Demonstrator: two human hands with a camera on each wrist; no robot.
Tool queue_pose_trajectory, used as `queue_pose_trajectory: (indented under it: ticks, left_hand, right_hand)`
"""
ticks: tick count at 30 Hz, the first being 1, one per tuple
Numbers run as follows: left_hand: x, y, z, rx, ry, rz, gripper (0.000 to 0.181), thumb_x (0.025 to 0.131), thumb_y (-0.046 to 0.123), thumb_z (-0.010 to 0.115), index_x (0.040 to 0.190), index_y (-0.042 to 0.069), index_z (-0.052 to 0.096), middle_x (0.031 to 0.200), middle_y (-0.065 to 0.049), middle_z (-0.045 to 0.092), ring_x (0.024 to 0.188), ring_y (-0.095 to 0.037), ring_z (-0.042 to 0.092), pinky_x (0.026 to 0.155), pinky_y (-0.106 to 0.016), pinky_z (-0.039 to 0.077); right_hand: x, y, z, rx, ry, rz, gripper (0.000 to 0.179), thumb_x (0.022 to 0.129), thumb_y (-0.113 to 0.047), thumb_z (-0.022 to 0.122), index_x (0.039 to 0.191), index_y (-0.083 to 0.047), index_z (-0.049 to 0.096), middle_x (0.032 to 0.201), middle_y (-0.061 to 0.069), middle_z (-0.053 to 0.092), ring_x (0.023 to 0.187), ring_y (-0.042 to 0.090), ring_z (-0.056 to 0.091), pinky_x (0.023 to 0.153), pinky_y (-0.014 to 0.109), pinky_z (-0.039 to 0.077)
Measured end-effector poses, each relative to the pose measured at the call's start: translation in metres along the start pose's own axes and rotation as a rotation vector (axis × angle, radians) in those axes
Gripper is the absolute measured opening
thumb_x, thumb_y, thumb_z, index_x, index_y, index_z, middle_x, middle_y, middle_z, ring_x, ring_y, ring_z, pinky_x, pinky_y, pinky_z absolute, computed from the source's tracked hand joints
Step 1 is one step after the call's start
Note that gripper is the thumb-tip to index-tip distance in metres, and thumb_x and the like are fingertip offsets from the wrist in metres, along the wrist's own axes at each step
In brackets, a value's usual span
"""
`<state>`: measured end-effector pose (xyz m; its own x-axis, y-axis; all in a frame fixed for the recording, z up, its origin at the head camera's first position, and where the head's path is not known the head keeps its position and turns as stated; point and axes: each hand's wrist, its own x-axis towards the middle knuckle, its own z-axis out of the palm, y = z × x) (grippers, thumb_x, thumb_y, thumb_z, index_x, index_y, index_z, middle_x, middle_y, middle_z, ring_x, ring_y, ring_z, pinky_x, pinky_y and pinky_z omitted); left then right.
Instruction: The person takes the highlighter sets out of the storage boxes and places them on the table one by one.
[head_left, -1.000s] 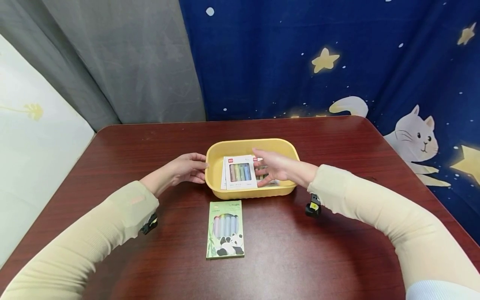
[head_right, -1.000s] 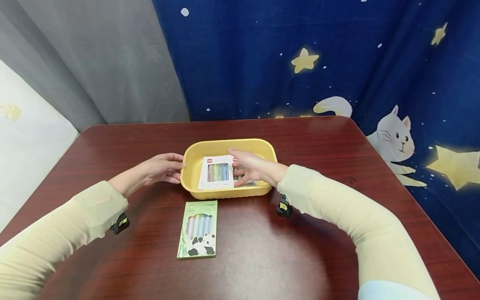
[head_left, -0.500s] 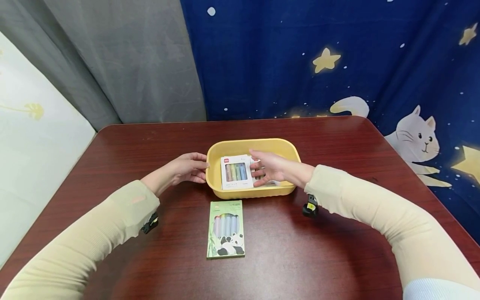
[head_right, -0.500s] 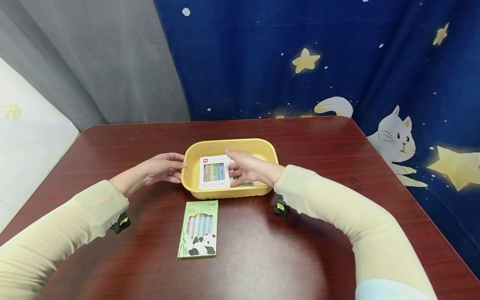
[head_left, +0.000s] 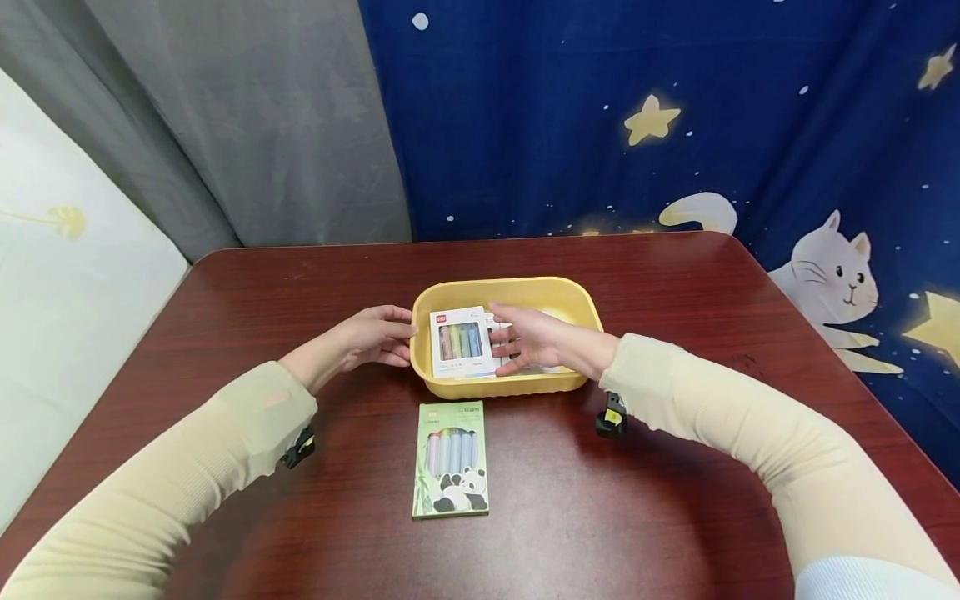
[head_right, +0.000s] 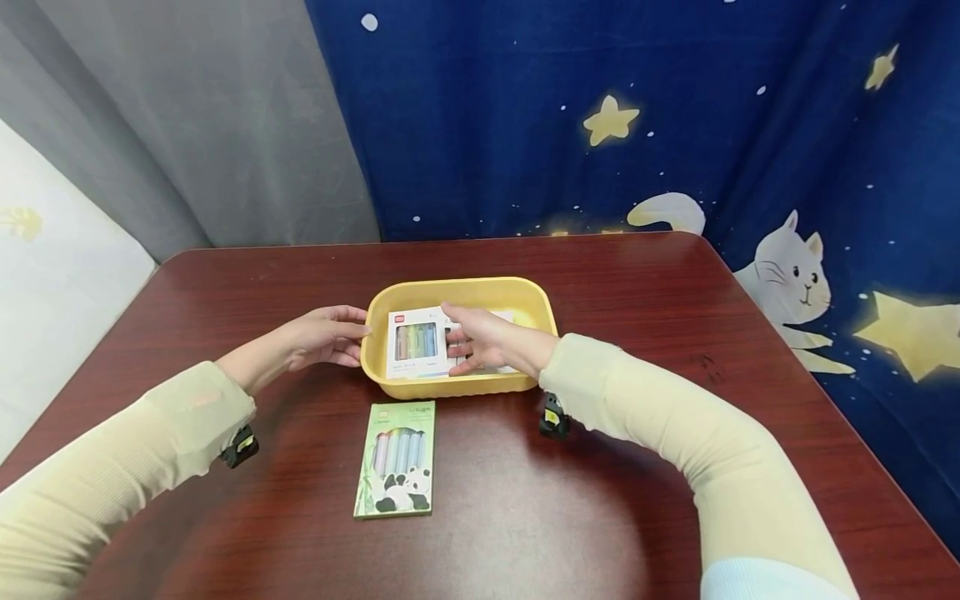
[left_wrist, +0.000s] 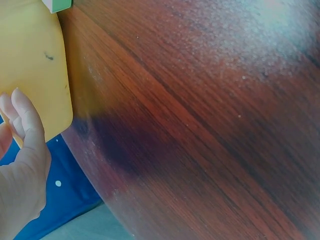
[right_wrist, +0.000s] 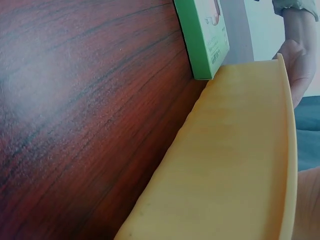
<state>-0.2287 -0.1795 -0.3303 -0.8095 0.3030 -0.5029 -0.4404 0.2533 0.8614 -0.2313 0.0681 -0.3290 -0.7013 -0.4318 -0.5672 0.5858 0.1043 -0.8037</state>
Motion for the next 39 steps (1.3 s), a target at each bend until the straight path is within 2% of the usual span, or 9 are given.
queue_pose_trajectory:
  ticks: [11, 14, 17, 22, 25, 27, 32, 39]
  left_hand:
    - [-0.002, -0.001, -0.001, -0.003, -0.025, 0.023, 0.048, 0.093, 0.011, 0.049, 0.134, -0.002, 0.027, 0.084, -0.005, 0.058, 0.061, -0.011, 0.06, 0.065, -0.026, 0.055]
    - [-0.001, -0.001, -0.001, -0.002, -0.025, 0.019, 0.048, 0.093, 0.012, 0.05, 0.134, -0.002, 0.027, 0.085, -0.006, 0.058, 0.062, -0.011, 0.06, 0.066, -0.026, 0.055]
    - [-0.002, -0.001, -0.001, 0.001, -0.019, 0.012, 0.048, 0.093, 0.012, 0.05, 0.134, -0.001, 0.028, 0.087, -0.006, 0.058, 0.062, -0.012, 0.06, 0.066, -0.027, 0.056]
    - [-0.002, 0.0, -0.001, 0.003, -0.019, 0.006, 0.048, 0.094, 0.013, 0.049, 0.134, -0.001, 0.028, 0.086, -0.006, 0.057, 0.062, -0.012, 0.06, 0.067, -0.026, 0.056]
    - [-0.001, 0.0, -0.001, 0.001, -0.019, 0.001, 0.048, 0.094, 0.013, 0.049, 0.134, -0.001, 0.028, 0.086, -0.006, 0.058, 0.062, -0.011, 0.06, 0.066, -0.026, 0.056]
    - [-0.001, 0.0, -0.001, -0.001, -0.019, 0.0, 0.048, 0.094, 0.013, 0.049, 0.134, 0.0, 0.028, 0.086, -0.006, 0.058, 0.062, -0.011, 0.06, 0.066, -0.026, 0.056]
    - [-0.002, 0.0, -0.001, 0.002, -0.023, 0.003, 0.049, 0.094, 0.013, 0.049, 0.135, -0.001, 0.027, 0.087, -0.006, 0.057, 0.062, -0.011, 0.06, 0.067, -0.026, 0.056]
    - [-0.002, 0.0, -0.001, -0.004, -0.025, 0.004, 0.05, 0.094, 0.013, 0.049, 0.136, -0.001, 0.026, 0.09, -0.008, 0.057, 0.062, -0.011, 0.06, 0.067, -0.027, 0.056]
  right_hand:
    - [-0.002, -0.006, -0.001, -0.011, -0.012, 0.007, 0.062, 0.098, -0.04, 0.033, 0.146, -0.008, 0.009, 0.147, 0.022, 0.018, 0.131, 0.038, 0.025, 0.098, 0.056, 0.037]
    - [-0.001, -0.009, 0.0, -0.015, -0.028, 0.016, 0.056, 0.099, -0.036, 0.033, 0.144, -0.009, 0.014, 0.146, 0.023, 0.019, 0.13, 0.039, 0.026, 0.097, 0.056, 0.037]
    - [0.002, -0.011, 0.0, -0.026, -0.03, 0.019, 0.048, 0.099, -0.029, 0.034, 0.141, -0.009, 0.022, 0.142, 0.023, 0.024, 0.125, 0.039, 0.033, 0.096, 0.055, 0.039]
    - [0.007, -0.014, 0.0, -0.077, -0.04, -0.007, 0.032, 0.098, -0.018, 0.037, 0.126, -0.003, 0.037, 0.116, 0.016, 0.044, 0.1, 0.03, 0.049, 0.082, 0.047, 0.052]
    - [0.008, -0.016, 0.003, -0.12, -0.053, -0.022, 0.026, 0.098, -0.014, 0.038, 0.121, -0.002, 0.04, 0.099, 0.011, 0.046, 0.087, 0.024, 0.051, 0.068, 0.036, 0.056]
    - [0.009, -0.018, 0.005, -0.144, -0.056, -0.027, 0.029, 0.097, -0.011, 0.039, 0.125, -0.002, 0.04, 0.094, 0.01, 0.047, 0.084, 0.022, 0.051, 0.062, 0.033, 0.056]
    - [0.013, -0.02, 0.013, -0.158, -0.075, -0.018, 0.038, 0.093, -0.003, 0.04, 0.131, 0.0, 0.037, 0.097, 0.013, 0.046, 0.087, 0.024, 0.052, 0.053, 0.03, 0.055]
    - [0.016, -0.024, 0.019, -0.201, -0.082, -0.002, 0.039, 0.093, -0.002, 0.04, 0.132, 0.0, 0.036, 0.119, 0.025, 0.048, 0.104, 0.036, 0.054, 0.051, 0.032, 0.055]
